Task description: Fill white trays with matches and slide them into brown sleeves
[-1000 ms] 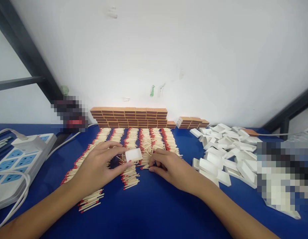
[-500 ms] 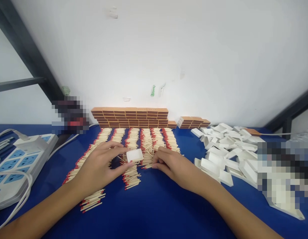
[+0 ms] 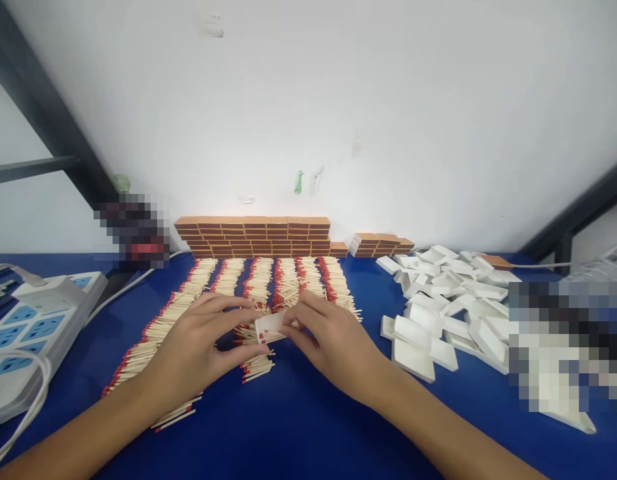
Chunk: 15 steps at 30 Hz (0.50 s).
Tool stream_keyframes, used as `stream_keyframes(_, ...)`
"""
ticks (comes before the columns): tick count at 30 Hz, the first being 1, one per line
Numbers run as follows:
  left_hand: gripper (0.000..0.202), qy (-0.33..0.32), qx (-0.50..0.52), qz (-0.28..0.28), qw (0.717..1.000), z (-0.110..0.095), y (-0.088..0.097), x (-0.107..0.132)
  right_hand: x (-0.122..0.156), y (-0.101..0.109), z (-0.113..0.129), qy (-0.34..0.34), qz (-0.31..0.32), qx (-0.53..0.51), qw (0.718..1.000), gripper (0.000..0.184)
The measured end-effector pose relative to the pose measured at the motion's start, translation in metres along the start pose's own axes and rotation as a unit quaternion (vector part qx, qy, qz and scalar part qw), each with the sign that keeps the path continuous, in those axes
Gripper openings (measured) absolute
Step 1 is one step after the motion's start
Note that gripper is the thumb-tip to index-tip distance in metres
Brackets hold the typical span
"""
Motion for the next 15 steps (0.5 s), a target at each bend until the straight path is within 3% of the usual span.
stream_keyframes(7,0.039,0.025,-0.018,0.007,0.999,0.012,0.002,0.000,0.007,0.015,-0.027,-0.069,0.033,-0.022,0.997,0.014)
stream_keyframes(15,0.032,0.076,-0.020,-0.006,0.997,0.017,0.007,0.001,0.004,-0.013,-0.035,-0.097,0.155,-0.039,0.982,0.015)
Point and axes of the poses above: each hand's wrist, its own x-axis away from the middle knuckle, its own y-axis out of the back of the hand, z = x × y, the point moved 7 cm from there along -x, towards the middle knuckle, and after that the axes turned 15 degrees about z, right-handed, at the moved point
